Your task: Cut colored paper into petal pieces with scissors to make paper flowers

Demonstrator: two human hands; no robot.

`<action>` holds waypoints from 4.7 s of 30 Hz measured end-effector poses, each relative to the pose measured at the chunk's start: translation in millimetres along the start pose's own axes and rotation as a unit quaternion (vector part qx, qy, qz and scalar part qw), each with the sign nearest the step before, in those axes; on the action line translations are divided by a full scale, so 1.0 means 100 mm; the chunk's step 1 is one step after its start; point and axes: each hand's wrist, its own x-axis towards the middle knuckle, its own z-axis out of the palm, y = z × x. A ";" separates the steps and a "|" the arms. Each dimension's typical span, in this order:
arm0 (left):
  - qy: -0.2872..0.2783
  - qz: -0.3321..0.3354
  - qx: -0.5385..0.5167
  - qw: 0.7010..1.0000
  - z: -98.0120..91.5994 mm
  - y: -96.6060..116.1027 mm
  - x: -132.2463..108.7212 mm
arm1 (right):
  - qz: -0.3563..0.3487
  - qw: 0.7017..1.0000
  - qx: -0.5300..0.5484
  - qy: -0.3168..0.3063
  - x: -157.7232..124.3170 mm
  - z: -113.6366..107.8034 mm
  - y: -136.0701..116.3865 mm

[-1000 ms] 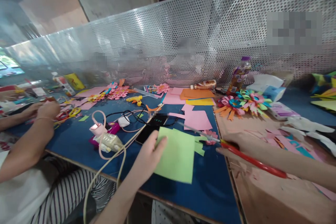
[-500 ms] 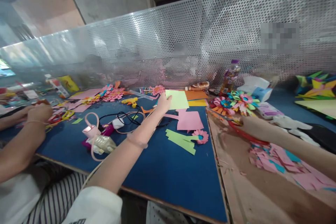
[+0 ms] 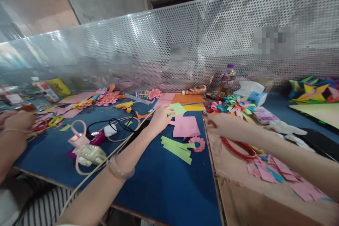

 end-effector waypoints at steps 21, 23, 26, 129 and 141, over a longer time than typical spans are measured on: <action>0.094 -0.049 0.021 0.994 -0.11 0.01 -0.28 | -0.161 0.953 0.118 -0.229 0.38 0.17 -0.95; 0.101 -0.065 -0.014 0.993 -0.12 0.00 -0.28 | -0.143 0.944 0.150 -0.256 0.36 0.19 -0.92; 0.120 -0.138 -0.175 0.967 -0.19 0.01 -0.25 | -0.129 0.937 0.249 -0.209 0.35 0.21 -0.80; -0.115 -0.310 -0.591 0.736 -0.09 0.74 -0.68 | 0.131 0.657 0.742 -0.023 -0.20 0.68 -0.91; -0.081 -0.316 -0.623 0.711 -0.07 0.80 -0.69 | 0.118 0.684 0.720 -0.022 -0.17 0.73 -0.93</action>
